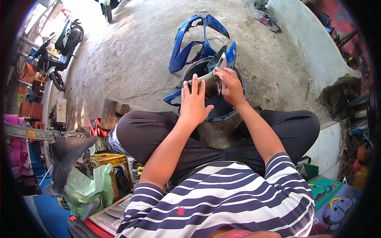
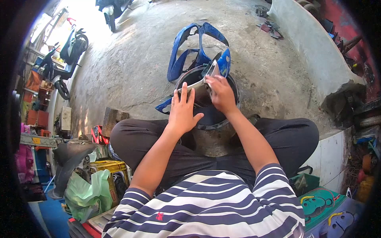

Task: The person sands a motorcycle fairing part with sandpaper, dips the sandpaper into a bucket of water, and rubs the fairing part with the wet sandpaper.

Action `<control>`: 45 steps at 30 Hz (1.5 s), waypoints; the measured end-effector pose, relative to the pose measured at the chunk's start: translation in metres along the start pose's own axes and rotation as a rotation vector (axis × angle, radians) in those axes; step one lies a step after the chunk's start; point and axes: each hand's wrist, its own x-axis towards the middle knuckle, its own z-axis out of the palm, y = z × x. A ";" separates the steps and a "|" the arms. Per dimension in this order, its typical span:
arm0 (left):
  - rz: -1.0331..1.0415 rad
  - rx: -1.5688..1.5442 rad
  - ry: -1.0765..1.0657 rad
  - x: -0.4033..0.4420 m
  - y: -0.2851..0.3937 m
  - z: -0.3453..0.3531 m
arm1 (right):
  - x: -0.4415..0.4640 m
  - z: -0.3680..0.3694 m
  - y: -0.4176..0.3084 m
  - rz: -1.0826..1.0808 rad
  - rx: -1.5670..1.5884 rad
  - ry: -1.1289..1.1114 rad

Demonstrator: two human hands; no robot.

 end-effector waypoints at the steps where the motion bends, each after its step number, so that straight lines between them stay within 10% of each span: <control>1: 0.000 0.002 0.008 -0.001 -0.002 0.000 | 0.002 -0.001 0.004 0.000 -0.019 0.011; 45: -0.025 0.026 -0.008 0.000 0.002 -0.002 | -0.004 0.000 0.006 -0.029 -0.072 -0.066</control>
